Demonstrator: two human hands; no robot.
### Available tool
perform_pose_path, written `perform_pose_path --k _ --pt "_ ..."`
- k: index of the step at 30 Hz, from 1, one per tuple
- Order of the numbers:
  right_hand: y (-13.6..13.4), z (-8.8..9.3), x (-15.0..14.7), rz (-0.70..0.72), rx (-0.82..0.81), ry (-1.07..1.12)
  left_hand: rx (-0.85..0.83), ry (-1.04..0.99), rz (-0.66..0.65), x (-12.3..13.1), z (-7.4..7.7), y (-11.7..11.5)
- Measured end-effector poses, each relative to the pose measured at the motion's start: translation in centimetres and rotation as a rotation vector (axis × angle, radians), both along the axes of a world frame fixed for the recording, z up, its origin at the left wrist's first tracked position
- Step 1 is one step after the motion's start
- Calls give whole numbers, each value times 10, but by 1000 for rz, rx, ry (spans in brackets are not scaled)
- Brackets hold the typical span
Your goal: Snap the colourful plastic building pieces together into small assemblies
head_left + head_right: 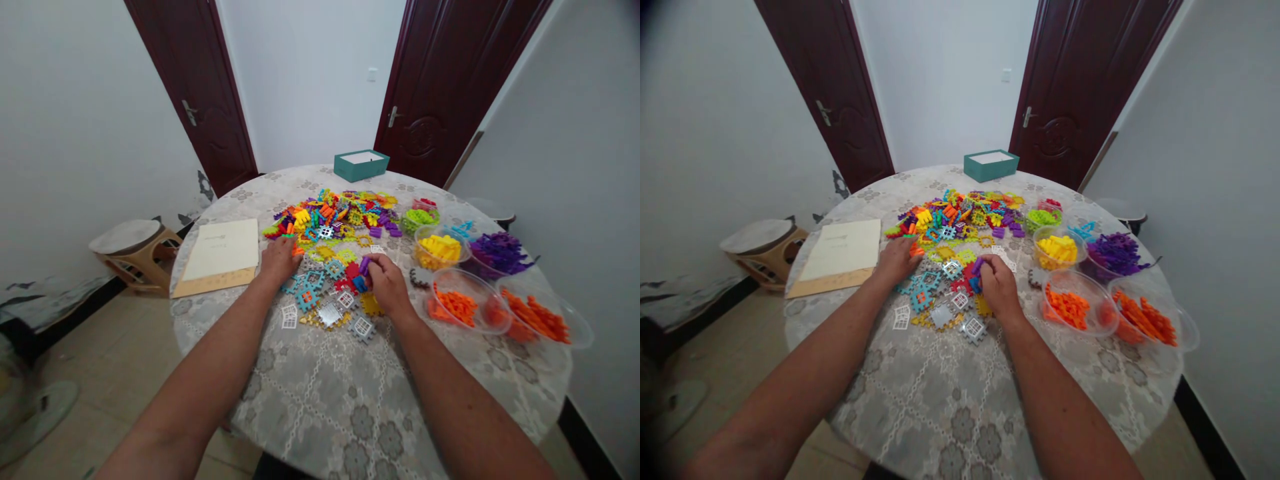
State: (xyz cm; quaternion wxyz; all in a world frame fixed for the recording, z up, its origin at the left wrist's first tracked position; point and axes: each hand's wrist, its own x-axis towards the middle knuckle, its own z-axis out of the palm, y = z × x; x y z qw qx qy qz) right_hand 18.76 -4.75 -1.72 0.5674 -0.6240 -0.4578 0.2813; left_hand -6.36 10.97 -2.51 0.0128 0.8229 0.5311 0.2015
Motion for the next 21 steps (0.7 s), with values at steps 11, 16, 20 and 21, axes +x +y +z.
perform_pose_path --k 11,16,20,21 --pt "-3 17 -12 -15 67 -249 47 179 -181 -3 -9 17" --pt "-17 52 -16 15 96 -264 92 171 -206 -6 -13 23" --pt "-35 93 12 -85 218 -333 98 150 -189 -7 -13 23" --pt "-39 102 26 -117 218 -360 100 145 -187 -7 -13 23"
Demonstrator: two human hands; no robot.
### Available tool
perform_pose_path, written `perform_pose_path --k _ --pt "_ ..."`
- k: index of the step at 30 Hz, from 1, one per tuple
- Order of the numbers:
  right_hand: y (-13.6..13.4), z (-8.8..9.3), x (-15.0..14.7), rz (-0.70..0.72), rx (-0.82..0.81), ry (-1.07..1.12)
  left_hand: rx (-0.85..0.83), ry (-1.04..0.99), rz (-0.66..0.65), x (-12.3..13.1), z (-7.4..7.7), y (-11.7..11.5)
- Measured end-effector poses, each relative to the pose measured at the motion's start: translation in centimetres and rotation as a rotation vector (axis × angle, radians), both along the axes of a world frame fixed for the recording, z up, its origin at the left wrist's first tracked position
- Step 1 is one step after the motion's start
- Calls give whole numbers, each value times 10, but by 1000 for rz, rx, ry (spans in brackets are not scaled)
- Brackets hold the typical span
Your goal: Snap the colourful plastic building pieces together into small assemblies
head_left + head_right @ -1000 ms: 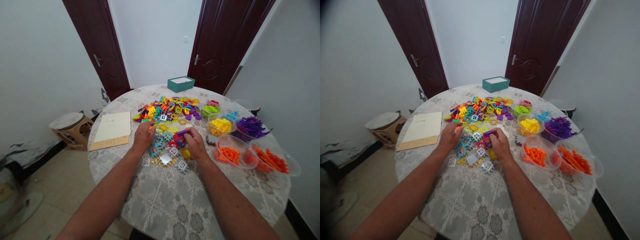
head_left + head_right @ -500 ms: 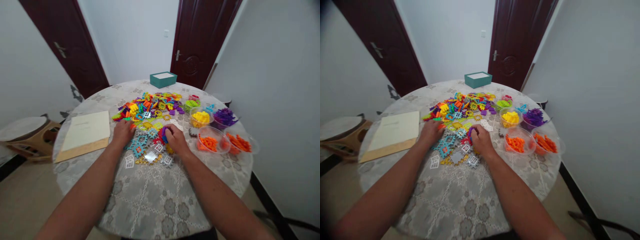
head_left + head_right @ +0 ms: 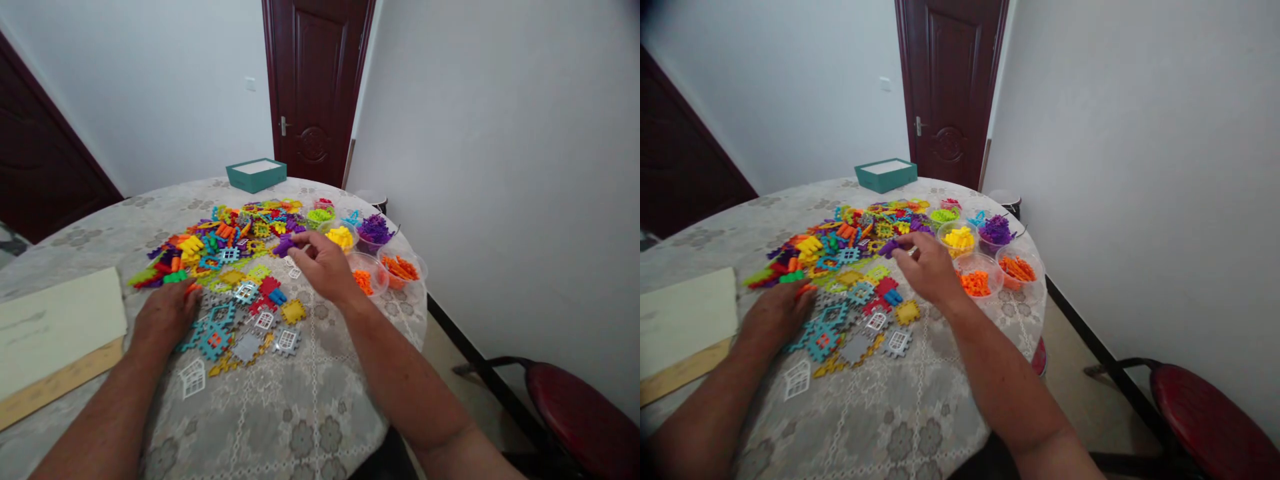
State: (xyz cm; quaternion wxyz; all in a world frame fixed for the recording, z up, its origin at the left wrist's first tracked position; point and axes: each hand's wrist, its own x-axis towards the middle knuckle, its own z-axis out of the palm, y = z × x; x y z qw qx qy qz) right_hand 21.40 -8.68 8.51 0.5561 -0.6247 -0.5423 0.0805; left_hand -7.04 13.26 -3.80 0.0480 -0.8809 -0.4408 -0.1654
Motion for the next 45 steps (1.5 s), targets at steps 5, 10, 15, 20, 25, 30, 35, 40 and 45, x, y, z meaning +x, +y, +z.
perform_pose_path --k 5,10,15,20,25,30,35,40,45 --pt "-11 32 104 -356 -88 -221 -27 4 -2 1 1 1" --pt "6 28 183 -679 -374 -470 -36 -37 -12 0 -2 3" --pt "30 13 203 -727 -721 -623 -52 -54 -13 -2 -5 4" --pt "45 5 204 -750 -913 -666 -45 -73 -13 -2 -5 5" --pt "45 4 202 -768 -942 -669 -43 -100 -18 -2 -7 3" --pt "37 10 198 -797 -906 -703 -67 -138 42 -1 -4 -5" --pt "22 27 164 -791 -673 -761 -95 -110 99 0 2 -12" --pt "1 32 79 -456 -337 -727 -125 -20 11 1 9 -17" --pt "-1 -3 -8 11 -240 -441 -172 -162 15 2 19 -29"
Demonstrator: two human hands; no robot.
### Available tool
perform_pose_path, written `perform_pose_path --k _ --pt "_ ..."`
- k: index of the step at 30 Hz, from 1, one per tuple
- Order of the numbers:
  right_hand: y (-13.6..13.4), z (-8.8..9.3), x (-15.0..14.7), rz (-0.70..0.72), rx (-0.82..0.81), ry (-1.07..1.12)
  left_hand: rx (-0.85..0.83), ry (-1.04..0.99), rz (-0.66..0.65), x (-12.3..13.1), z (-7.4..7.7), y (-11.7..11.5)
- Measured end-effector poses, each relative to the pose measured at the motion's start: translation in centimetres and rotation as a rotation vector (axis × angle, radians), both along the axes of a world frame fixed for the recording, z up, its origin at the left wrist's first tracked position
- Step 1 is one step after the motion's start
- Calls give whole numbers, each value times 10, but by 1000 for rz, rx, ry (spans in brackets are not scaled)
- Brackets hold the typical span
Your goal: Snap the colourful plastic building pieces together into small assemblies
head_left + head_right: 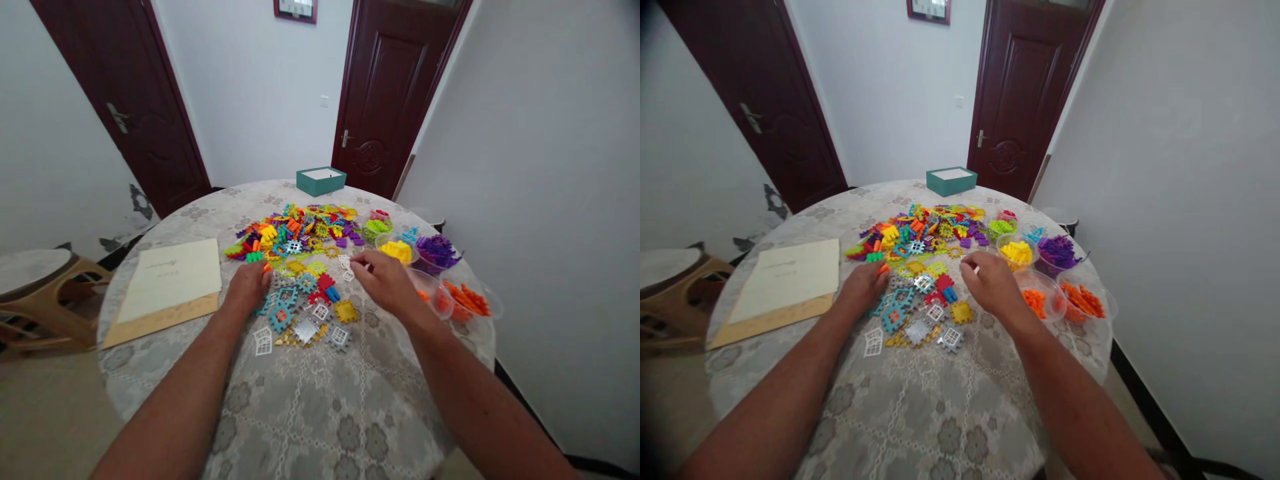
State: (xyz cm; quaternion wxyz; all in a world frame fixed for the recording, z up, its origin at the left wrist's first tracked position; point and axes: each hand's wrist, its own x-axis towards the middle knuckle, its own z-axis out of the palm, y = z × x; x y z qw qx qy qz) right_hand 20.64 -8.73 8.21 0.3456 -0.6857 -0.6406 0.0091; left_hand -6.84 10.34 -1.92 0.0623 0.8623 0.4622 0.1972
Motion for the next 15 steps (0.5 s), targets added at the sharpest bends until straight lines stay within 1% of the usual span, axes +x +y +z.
perform_pose_path --k 2,4,5,6,8,10,12,13,15 --pt "4 -19 -21 64 -1 157 -17 -163 6 0 6 -7" --pt "7 -37 -35 71 9 293 -77 -362 -16 3 13 -17" --pt "8 -45 -39 63 17 350 -156 -454 -46 5 17 -23" --pt "8 -53 -42 60 23 399 -271 -539 -89 8 21 -30" --pt "6 -64 -47 76 41 464 -566 -704 -182 19 26 -45" --pt "4 -72 -50 113 57 498 -792 -847 -248 33 27 -62" --pt "3 -78 -53 156 52 520 -939 -913 -306 48 26 -78" --pt "4 -80 -55 174 47 509 -985 -928 -329 54 25 -85" --pt "6 -82 -56 201 46 421 -996 -922 -345 63 25 -96"
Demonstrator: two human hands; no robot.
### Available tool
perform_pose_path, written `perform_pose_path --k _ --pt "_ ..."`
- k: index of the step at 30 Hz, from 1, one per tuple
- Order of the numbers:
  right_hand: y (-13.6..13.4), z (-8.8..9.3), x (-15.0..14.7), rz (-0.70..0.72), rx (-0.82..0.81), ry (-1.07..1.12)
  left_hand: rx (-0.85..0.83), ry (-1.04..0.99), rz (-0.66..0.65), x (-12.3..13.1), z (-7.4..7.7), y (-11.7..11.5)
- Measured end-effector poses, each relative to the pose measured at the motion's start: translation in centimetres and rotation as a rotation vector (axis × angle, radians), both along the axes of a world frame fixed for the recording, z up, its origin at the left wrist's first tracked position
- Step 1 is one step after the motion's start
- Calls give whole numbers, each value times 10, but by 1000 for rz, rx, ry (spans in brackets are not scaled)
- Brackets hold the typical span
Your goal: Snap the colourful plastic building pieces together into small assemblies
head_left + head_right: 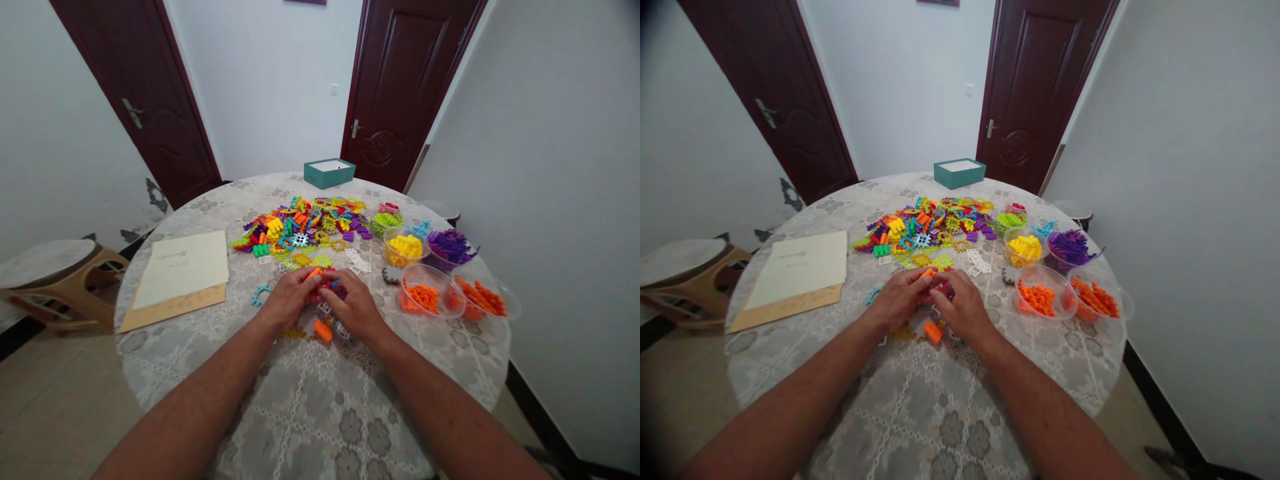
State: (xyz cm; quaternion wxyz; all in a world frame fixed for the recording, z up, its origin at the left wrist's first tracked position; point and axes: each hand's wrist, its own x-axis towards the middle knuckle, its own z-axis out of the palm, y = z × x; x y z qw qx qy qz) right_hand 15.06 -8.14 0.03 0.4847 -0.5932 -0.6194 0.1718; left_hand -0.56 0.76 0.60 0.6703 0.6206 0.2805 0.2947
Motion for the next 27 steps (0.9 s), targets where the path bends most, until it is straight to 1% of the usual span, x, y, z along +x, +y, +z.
perform_pose_path --k 2,4,5,6,8,9,10,12,15,19,22,25,26,27 --pt "-1 2 -1 -19 21 -134 103 68 69 2 2 -4" --pt "-8 8 -6 -32 9 -263 289 193 219 -1 5 -1" --pt "-15 13 -10 -6 -21 -330 380 246 297 -4 6 2" --pt "-24 18 -15 64 -64 -410 443 285 356 -7 6 5" --pt "-44 28 -28 339 -171 -623 499 329 427 -12 6 12" --pt "-53 31 -34 437 -220 -730 501 339 443 -14 5 15" --pt "-60 33 -39 471 -261 -808 493 342 457 -15 4 17" --pt "-67 34 -44 492 -318 -884 463 315 470 -15 3 19" --pt "-62 32 -37 481 -345 -861 351 242 416 -13 7 17" --pt "-53 31 -24 458 -356 -799 212 252 283 -10 12 13" --pt "-48 32 -21 515 -353 -754 117 250 230 -9 10 12" --pt "-41 33 -14 596 -284 -597 19 138 173 -8 2 12" --pt "-38 34 -10 587 -263 -506 -7 98 148 -8 0 12" --pt "-34 34 -5 546 -249 -400 -27 73 116 -8 -2 12"
